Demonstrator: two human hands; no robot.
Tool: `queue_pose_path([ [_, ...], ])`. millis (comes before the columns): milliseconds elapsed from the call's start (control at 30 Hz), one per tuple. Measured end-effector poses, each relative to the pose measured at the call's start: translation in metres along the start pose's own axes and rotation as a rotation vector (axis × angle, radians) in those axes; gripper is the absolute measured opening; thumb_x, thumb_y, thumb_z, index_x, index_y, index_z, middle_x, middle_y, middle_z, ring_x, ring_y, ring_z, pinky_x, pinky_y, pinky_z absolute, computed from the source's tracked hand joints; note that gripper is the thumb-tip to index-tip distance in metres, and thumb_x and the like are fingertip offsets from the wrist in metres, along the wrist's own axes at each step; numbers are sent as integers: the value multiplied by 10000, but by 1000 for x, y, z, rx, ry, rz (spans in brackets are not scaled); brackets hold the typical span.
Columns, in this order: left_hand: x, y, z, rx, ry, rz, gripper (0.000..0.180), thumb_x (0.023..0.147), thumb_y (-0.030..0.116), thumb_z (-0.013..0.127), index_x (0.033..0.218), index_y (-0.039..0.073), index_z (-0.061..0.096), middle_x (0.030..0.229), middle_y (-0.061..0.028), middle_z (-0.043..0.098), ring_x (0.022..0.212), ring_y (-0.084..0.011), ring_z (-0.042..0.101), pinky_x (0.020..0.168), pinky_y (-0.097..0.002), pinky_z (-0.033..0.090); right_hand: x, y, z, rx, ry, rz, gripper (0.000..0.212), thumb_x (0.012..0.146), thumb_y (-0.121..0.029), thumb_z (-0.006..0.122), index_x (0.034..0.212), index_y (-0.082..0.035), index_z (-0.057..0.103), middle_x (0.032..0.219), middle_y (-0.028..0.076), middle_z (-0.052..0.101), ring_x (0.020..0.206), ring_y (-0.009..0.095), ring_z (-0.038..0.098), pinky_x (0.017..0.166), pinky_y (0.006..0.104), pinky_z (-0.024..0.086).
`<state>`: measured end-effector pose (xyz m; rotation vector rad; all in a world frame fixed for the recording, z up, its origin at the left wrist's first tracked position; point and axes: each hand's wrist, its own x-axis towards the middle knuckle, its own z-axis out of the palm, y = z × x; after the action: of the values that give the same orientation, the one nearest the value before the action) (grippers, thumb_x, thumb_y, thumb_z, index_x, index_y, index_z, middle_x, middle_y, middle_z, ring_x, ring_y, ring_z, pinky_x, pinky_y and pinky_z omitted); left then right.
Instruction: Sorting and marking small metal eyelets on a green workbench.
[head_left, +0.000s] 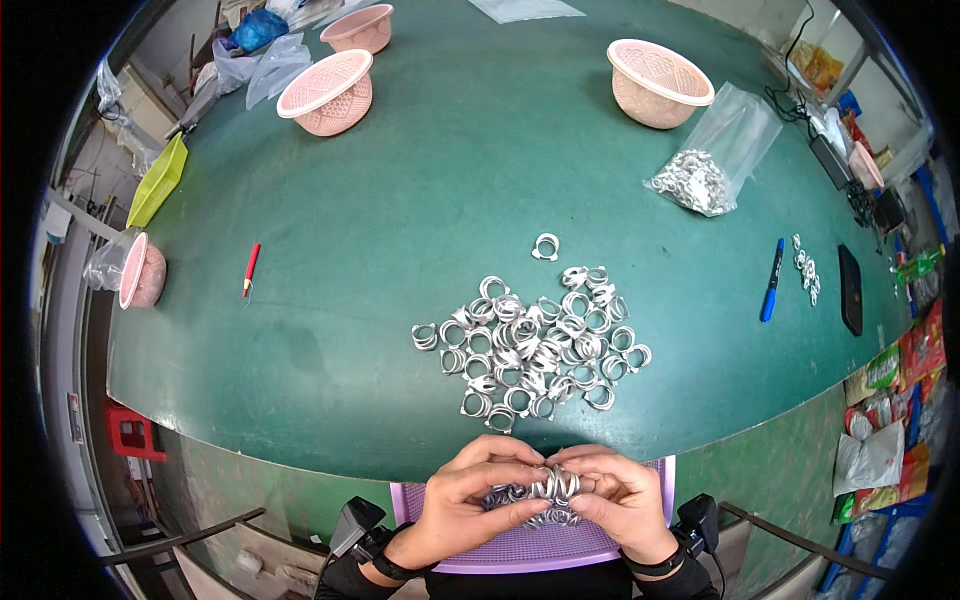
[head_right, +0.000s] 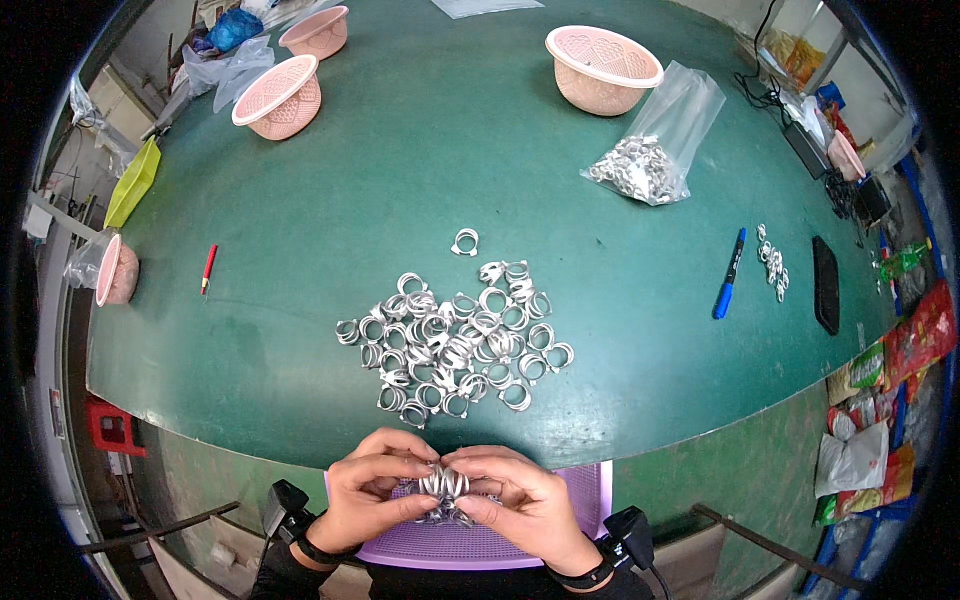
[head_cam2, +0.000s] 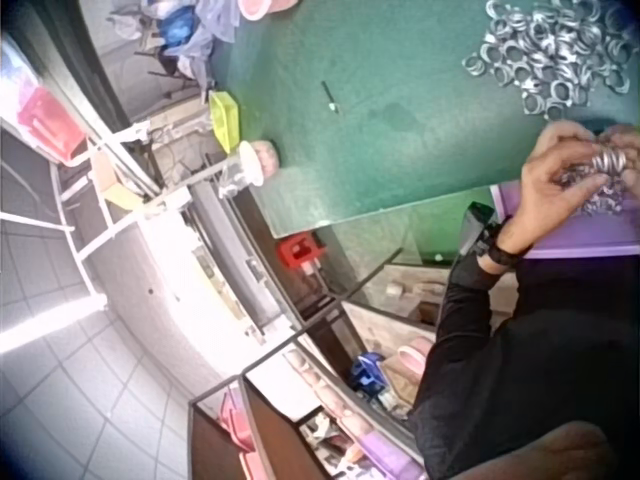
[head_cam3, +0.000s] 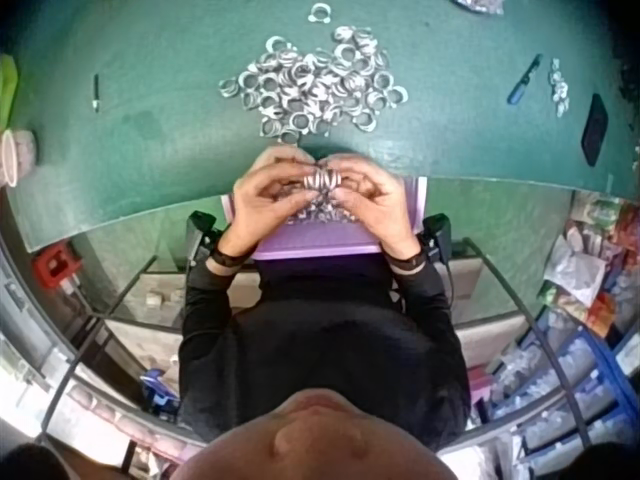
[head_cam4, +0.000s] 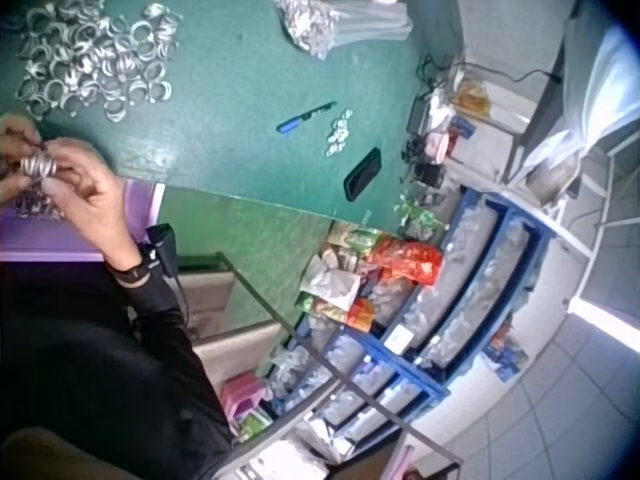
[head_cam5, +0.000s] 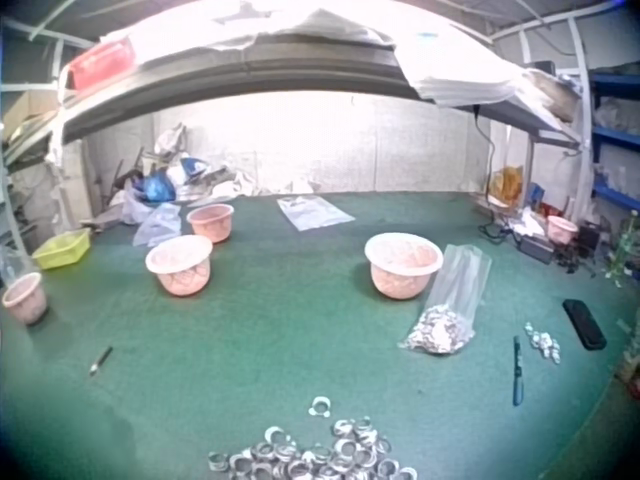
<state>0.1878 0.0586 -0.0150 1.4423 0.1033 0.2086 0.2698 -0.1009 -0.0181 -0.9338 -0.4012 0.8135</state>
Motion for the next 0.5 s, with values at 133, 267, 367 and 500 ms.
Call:
queue_pose_path([
  [133,1,1,6,-59,73,53,352,671,-29,690,999,11,570,1033,-113,518,912,-199,561,763,-295,488,2,-1,-1,-98,-20,-64,358,741,123,567,1083,38,506,1129,169,474,1040,233,502,873,332,449],
  [267,3,-1,-7,178,-85,224,389,672,-7,687,1032,43,549,1040,-111,507,884,-226,570,707,-315,499,-1,-6,-1,-86,-58,-28,328,741,104,578,1054,26,518,1127,169,477,1052,241,496,885,341,432],
  [367,-9,3,-21,441,-362,284,357,693,46,678,1026,67,553,1042,-105,497,900,-247,558,729,-319,488,0,-24,-12,-510,-379,57,362,720,-15,652,1061,-17,529,1110,136,530,1066,243,498,893,338,408],
  [500,1,18,-31,726,-420,298,377,676,159,712,1019,93,568,991,-73,501,824,-203,545,608,-259,458,4,-41,-25,-855,-130,11,282,717,-86,663,985,-45,589,1046,110,558,978,242,529,824,328,426],
])
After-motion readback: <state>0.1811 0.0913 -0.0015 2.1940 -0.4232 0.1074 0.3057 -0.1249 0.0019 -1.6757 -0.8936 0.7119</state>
